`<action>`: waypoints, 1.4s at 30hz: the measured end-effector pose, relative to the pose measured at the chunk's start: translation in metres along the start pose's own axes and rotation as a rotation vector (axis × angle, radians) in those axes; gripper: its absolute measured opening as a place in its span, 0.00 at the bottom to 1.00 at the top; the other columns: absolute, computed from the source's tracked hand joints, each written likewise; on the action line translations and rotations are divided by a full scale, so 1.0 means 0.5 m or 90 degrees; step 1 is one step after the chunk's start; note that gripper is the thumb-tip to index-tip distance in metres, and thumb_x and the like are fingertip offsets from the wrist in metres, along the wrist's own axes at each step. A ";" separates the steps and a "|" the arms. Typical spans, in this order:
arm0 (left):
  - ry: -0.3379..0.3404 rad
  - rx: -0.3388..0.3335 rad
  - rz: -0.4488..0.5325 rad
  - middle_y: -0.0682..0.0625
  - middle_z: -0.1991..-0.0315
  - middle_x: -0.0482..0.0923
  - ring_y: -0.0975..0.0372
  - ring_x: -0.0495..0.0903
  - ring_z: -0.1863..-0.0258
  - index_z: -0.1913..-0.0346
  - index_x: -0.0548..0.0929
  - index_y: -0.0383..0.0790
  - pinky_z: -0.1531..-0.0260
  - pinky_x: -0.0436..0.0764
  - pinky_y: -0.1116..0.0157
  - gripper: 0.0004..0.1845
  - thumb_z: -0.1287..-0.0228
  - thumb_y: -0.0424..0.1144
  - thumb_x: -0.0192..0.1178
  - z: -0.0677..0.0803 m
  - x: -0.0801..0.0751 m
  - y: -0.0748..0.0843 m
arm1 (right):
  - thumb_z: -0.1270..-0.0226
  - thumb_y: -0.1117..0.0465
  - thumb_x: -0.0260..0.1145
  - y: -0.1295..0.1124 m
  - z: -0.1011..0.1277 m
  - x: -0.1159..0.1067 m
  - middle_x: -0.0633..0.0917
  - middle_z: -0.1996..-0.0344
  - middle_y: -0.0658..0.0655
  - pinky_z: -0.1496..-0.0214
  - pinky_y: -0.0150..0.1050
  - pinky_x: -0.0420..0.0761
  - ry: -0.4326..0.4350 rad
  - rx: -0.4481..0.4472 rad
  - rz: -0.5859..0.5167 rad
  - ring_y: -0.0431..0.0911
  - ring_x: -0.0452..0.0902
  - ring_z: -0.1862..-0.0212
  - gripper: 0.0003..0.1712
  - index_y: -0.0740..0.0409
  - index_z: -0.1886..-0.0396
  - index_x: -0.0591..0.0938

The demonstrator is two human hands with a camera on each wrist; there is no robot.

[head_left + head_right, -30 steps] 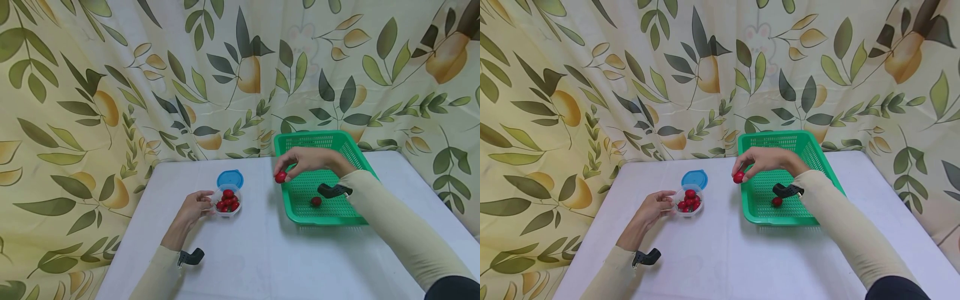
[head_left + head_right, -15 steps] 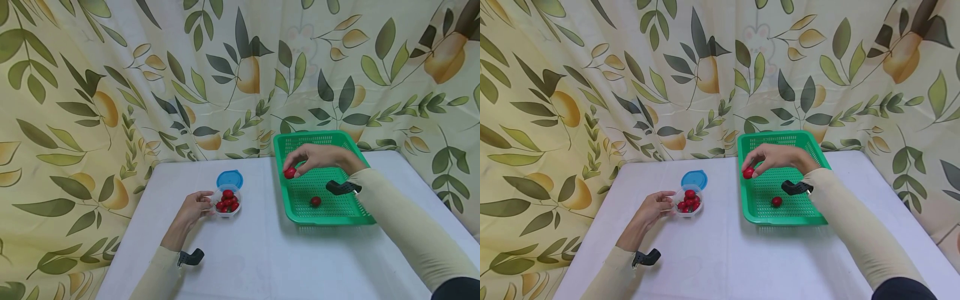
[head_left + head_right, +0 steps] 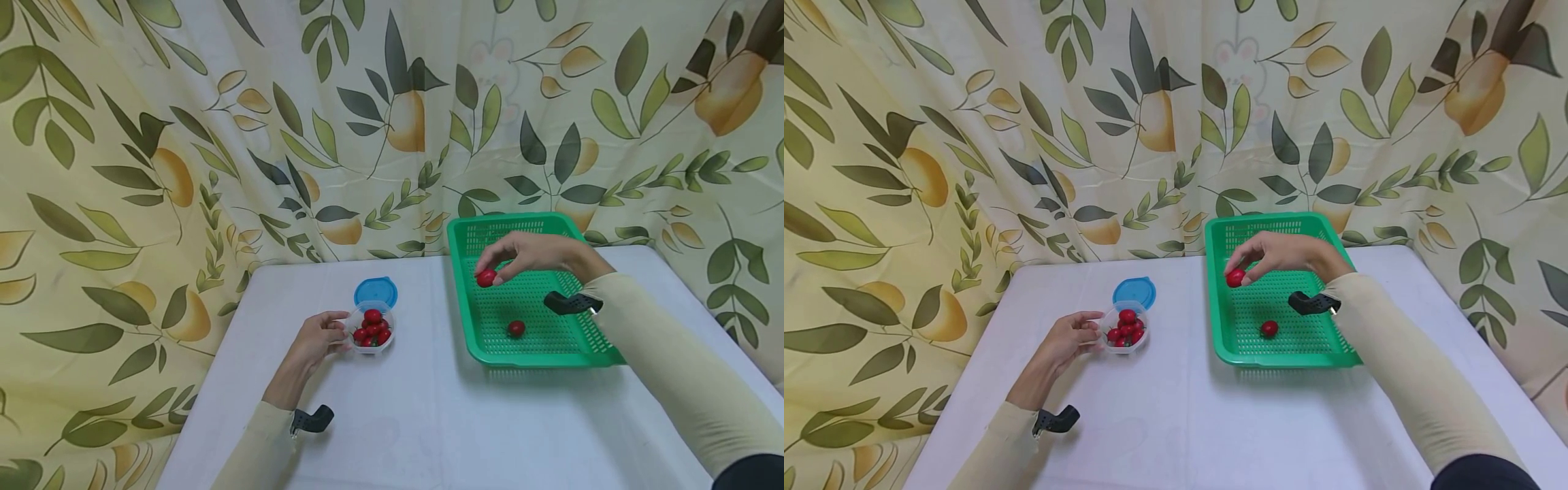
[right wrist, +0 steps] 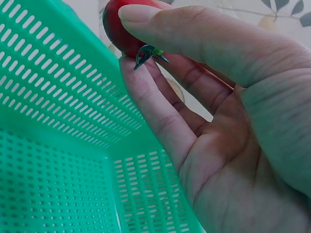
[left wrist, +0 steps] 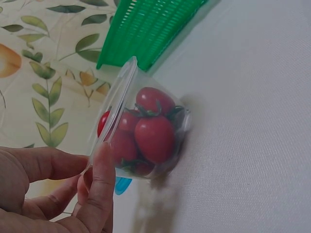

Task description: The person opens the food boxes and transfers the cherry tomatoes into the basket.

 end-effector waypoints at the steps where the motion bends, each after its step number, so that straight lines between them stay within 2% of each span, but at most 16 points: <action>1: -0.001 0.001 0.001 0.38 0.55 0.72 0.57 0.77 0.63 0.34 0.75 0.30 0.59 0.90 0.61 0.24 0.32 0.21 0.57 0.001 0.000 0.000 | 0.34 0.62 0.72 0.002 0.002 -0.001 0.85 0.45 0.59 0.43 0.45 0.85 0.001 0.003 -0.001 0.57 0.77 0.42 0.21 0.60 0.43 0.84; 12: 0.002 0.006 0.003 0.38 0.54 0.72 0.57 0.77 0.63 0.34 0.76 0.30 0.60 0.90 0.61 0.24 0.32 0.22 0.57 0.001 -0.001 -0.001 | 0.35 0.62 0.73 0.022 0.016 -0.012 0.84 0.45 0.61 0.43 0.46 0.84 0.027 0.033 -0.018 0.57 0.76 0.41 0.20 0.58 0.44 0.85; 18: 0.004 0.006 0.004 0.39 0.55 0.72 0.57 0.78 0.63 0.34 0.76 0.30 0.59 0.90 0.60 0.24 0.33 0.21 0.58 0.002 -0.003 -0.001 | 0.35 0.63 0.72 0.030 0.017 -0.016 0.84 0.45 0.61 0.42 0.45 0.84 0.024 0.026 -0.015 0.56 0.75 0.41 0.21 0.60 0.43 0.84; 24: 0.006 0.001 0.004 0.40 0.56 0.72 0.57 0.77 0.63 0.35 0.76 0.30 0.59 0.90 0.60 0.24 0.34 0.21 0.58 0.001 -0.003 0.000 | 0.35 0.63 0.73 0.031 0.018 -0.015 0.82 0.41 0.59 0.38 0.41 0.81 0.011 0.003 0.015 0.53 0.74 0.37 0.21 0.57 0.42 0.84; 28: 0.007 0.002 0.006 0.39 0.56 0.72 0.57 0.78 0.64 0.35 0.76 0.30 0.59 0.90 0.60 0.24 0.35 0.21 0.58 0.000 -0.002 0.000 | 0.34 0.61 0.72 0.023 0.011 -0.010 0.83 0.41 0.56 0.39 0.39 0.82 0.015 -0.005 0.043 0.54 0.75 0.37 0.21 0.56 0.41 0.84; 34: 0.007 0.000 0.004 0.41 0.57 0.73 0.58 0.78 0.64 0.35 0.76 0.30 0.60 0.90 0.61 0.24 0.34 0.21 0.58 -0.001 -0.002 -0.002 | 0.34 0.60 0.72 -0.003 -0.013 0.006 0.84 0.43 0.56 0.39 0.39 0.82 0.005 -0.019 0.046 0.51 0.78 0.38 0.22 0.57 0.41 0.83; 38: 0.008 -0.002 0.000 0.41 0.58 0.73 0.58 0.78 0.64 0.35 0.76 0.30 0.61 0.90 0.61 0.24 0.33 0.21 0.58 -0.001 -0.001 -0.002 | 0.34 0.60 0.73 -0.024 -0.031 0.021 0.84 0.42 0.60 0.38 0.39 0.81 -0.009 -0.020 0.034 0.57 0.76 0.37 0.23 0.57 0.40 0.83; 42: 0.009 -0.006 0.002 0.40 0.57 0.73 0.57 0.78 0.64 0.35 0.76 0.30 0.61 0.90 0.60 0.23 0.33 0.22 0.57 -0.002 -0.001 -0.002 | 0.35 0.59 0.74 -0.045 -0.051 0.036 0.85 0.43 0.59 0.39 0.40 0.82 -0.020 -0.022 0.034 0.57 0.77 0.37 0.23 0.54 0.41 0.83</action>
Point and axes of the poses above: each hand's wrist, its own z-axis away from the middle knuckle, its own x-axis out of the palm, y = z × x, the point moved 4 cm from there along -z, towards the middle knuckle
